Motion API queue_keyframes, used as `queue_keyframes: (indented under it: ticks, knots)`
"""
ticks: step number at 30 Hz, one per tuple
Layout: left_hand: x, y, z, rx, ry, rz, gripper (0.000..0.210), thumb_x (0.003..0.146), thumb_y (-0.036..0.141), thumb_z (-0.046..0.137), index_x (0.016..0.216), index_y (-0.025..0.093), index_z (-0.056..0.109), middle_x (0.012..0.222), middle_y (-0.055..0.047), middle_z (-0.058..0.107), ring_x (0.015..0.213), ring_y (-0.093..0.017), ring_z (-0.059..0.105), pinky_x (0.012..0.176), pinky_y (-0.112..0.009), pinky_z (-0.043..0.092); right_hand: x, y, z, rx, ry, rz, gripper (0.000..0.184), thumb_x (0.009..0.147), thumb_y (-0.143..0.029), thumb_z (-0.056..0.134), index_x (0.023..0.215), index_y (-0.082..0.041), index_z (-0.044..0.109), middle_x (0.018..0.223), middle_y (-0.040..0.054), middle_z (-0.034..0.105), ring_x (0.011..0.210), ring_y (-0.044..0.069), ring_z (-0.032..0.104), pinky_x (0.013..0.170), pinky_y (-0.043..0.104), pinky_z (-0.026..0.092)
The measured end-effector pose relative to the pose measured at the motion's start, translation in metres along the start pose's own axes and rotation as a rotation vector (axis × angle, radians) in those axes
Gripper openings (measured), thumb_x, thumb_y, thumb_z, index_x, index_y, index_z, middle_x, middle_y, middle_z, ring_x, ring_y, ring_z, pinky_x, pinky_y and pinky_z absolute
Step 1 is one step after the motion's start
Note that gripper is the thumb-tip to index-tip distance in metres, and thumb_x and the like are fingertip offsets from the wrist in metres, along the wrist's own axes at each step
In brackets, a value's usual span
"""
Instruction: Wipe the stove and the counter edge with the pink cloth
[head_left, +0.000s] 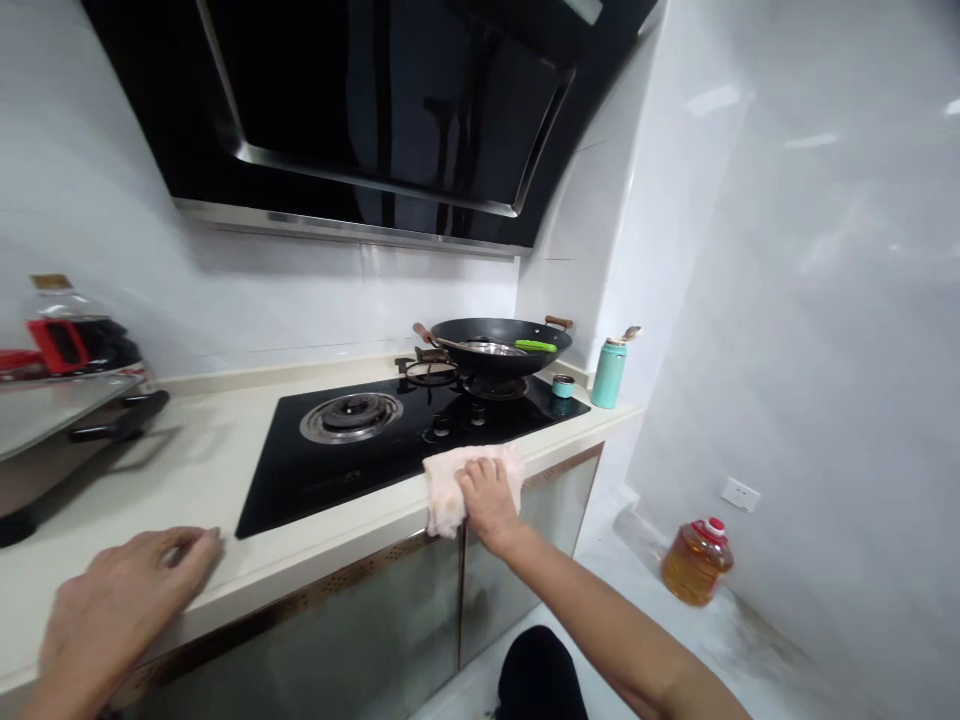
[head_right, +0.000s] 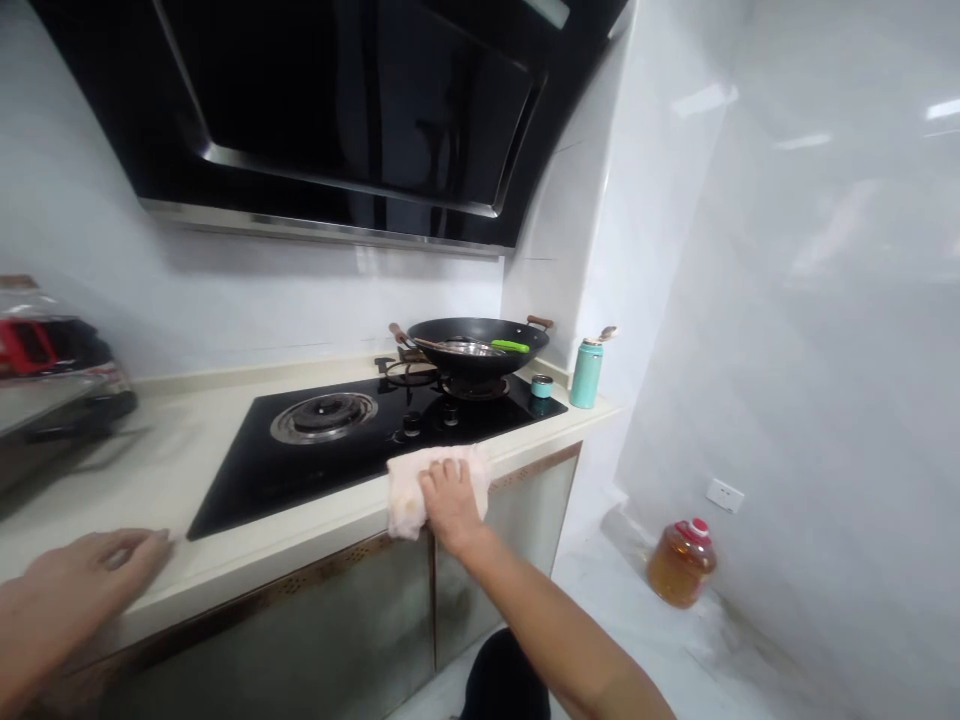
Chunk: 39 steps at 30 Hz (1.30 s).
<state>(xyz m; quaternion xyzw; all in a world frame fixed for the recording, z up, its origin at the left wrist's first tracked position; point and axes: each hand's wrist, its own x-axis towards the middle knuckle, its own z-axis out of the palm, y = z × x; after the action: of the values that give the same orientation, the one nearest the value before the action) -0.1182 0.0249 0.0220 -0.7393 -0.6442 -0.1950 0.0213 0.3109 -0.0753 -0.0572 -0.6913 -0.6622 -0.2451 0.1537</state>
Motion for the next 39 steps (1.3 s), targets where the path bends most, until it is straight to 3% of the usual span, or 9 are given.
queue_keyframes:
  ticks: [4, 8, 12, 17, 22, 25, 31, 35, 39]
  knots:
    - [-0.012, 0.016, -0.011, 0.054, -0.039, -0.003, 0.058, 0.095, 0.059, 0.031, 0.110, 0.025, 0.076, 0.131, -0.009, 0.072, 0.117, -0.034, 0.062, 0.089, -0.041, 0.044, 0.013, -0.087, 0.006, 0.009, 0.174, -0.140, 0.025, 0.101, -0.020, 0.055, 0.123, -0.022, 0.065, 0.123, 0.0140, 0.067, 0.115, 0.031, 0.055, 0.105, 0.055, 0.041]
    - [-0.015, 0.018, -0.012, 0.037, 0.000, -0.033, 0.054, 0.095, 0.056, 0.034, 0.107, 0.025, 0.076, 0.127, -0.009, 0.074, 0.113, -0.033, 0.062, 0.088, -0.041, 0.043, 0.028, -0.163, -0.001, 0.076, 0.148, -0.298, 0.027, 0.103, -0.023, 0.051, 0.127, -0.022, 0.062, 0.122, 0.0144, 0.067, 0.117, 0.032, 0.056, 0.101, 0.056, 0.045]
    - [-0.016, 0.016, -0.010, 0.007, 0.020, -0.049, 0.047, 0.094, 0.052, 0.039, 0.102, 0.025, 0.077, 0.124, -0.008, 0.075, 0.114, -0.032, 0.062, 0.090, -0.041, 0.044, 0.035, -0.192, -0.014, 0.131, 0.114, -0.423, 0.035, 0.102, -0.027, 0.054, 0.135, -0.016, 0.057, 0.130, 0.0182, 0.064, 0.120, 0.033, 0.055, 0.101, 0.055, 0.045]
    - [-0.019, 0.014, -0.010, 0.016, 0.063, -0.043, 0.045, 0.096, 0.047, 0.039, 0.099, 0.024, 0.077, 0.118, -0.010, 0.077, 0.109, -0.033, 0.064, 0.088, -0.042, 0.044, 0.030, -0.131, -0.026, 0.305, 0.051, -0.625, 0.085, 0.082, -0.045, 0.081, 0.153, -0.018, 0.042, 0.145, 0.0187, 0.055, 0.127, 0.035, 0.050, 0.106, 0.053, 0.042]
    - [-0.022, 0.014, -0.010, 0.049, 0.072, -0.004, 0.040, 0.093, 0.048, 0.047, 0.093, 0.021, 0.077, 0.108, -0.010, 0.078, 0.105, -0.032, 0.064, 0.083, -0.038, 0.045, 0.015, -0.028, -0.021, 0.528, -0.006, -0.452, 0.054, 0.091, -0.036, 0.069, 0.142, -0.023, 0.057, 0.142, 0.0148, 0.061, 0.129, 0.031, 0.051, 0.109, 0.047, 0.038]
    - [-0.022, 0.014, -0.008, 0.040, 0.102, 0.016, 0.039, 0.094, 0.045, 0.047, 0.091, 0.021, 0.077, 0.107, -0.009, 0.078, 0.104, -0.031, 0.063, 0.083, -0.038, 0.044, 0.001, 0.024, -0.013, 0.665, 0.110, -0.285, 0.042, 0.091, -0.028, 0.054, 0.132, -0.020, 0.062, 0.129, 0.0125, 0.068, 0.119, 0.028, 0.058, 0.105, 0.044, 0.042]
    - [-0.022, 0.011, -0.004, 0.021, 0.142, 0.057, 0.044, 0.096, 0.045, 0.040, 0.091, 0.021, 0.077, 0.109, -0.011, 0.078, 0.107, -0.032, 0.065, 0.082, -0.040, 0.044, 0.007, 0.100, -0.023, 0.570, 0.242, 0.147, 0.053, 0.082, -0.024, 0.044, 0.132, -0.020, 0.062, 0.126, 0.0116, 0.067, 0.116, 0.028, 0.059, 0.103, 0.042, 0.047]
    - [-0.022, 0.008, -0.001, 0.001, 0.176, 0.081, 0.047, 0.094, 0.048, 0.040, 0.091, 0.020, 0.078, 0.107, -0.012, 0.078, 0.107, -0.033, 0.067, 0.089, -0.043, 0.046, 0.036, 0.139, -0.041, 0.278, 0.208, 0.510, 0.063, 0.085, -0.022, 0.048, 0.147, -0.023, 0.053, 0.138, 0.0138, 0.059, 0.123, 0.031, 0.054, 0.104, 0.044, 0.045]
    - [-0.021, 0.003, 0.002, -0.014, 0.180, 0.095, 0.045, 0.092, 0.049, 0.041, 0.090, 0.022, 0.077, 0.107, -0.011, 0.079, 0.108, -0.034, 0.067, 0.090, -0.044, 0.046, 0.062, 0.170, -0.037, 0.091, 0.095, 0.797, 0.062, 0.093, -0.023, 0.045, 0.155, -0.028, 0.046, 0.149, 0.0145, 0.051, 0.130, 0.034, 0.049, 0.103, 0.051, 0.043]
